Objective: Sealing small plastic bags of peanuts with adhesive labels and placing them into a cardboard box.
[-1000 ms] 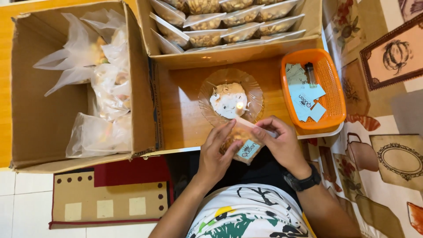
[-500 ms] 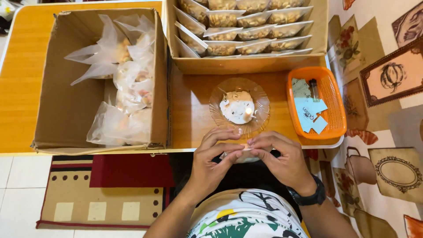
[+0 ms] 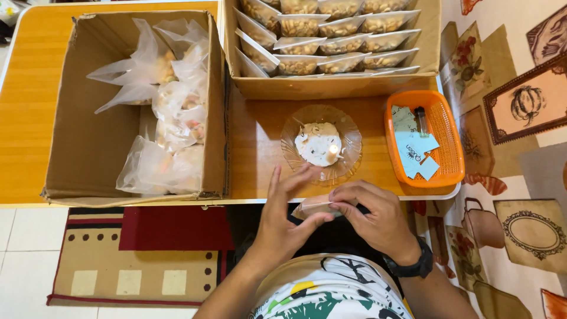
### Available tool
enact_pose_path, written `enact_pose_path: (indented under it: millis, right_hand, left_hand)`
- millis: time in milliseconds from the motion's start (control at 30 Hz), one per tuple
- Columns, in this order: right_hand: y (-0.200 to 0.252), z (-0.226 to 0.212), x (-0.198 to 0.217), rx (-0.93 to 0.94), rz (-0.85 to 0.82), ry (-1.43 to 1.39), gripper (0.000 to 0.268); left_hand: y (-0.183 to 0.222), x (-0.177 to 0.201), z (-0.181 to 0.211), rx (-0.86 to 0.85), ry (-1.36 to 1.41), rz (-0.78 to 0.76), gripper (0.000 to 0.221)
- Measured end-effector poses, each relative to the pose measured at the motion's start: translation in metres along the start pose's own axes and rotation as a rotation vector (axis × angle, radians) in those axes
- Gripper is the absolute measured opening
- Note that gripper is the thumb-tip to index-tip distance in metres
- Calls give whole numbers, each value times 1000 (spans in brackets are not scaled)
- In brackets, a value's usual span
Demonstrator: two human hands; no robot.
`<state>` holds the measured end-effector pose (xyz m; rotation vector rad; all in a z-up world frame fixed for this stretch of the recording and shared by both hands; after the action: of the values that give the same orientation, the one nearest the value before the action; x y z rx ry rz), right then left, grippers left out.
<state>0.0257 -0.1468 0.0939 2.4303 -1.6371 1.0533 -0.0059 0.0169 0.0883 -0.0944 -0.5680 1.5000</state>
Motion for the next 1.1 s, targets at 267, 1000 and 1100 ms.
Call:
enact_pose_path:
  millis: [267,1000,1100]
  right_hand:
    - [-2,-6,3,10,31,5,10]
    - [-5,-4,9,-73,39,-24,13]
    - [-4,3,14,-104,65,8,13]
  left_hand:
    - [6,-1,-8,-21,144,115,59]
    - [-1,10,6,-245,4,46,44]
    - [1,8,2,-265,32,-9,53]
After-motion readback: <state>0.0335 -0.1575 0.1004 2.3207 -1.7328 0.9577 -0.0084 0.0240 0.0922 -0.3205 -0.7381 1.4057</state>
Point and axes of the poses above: each hand's wrist, its own y-axis away from the middle knuckle, its own x-axis out of the back of the hand, z = x × y, the point moved 6 cm from there along -y, towards the middle knuckle, and after that the axes turned 7 degrees about -x, right-handed, at the moved point
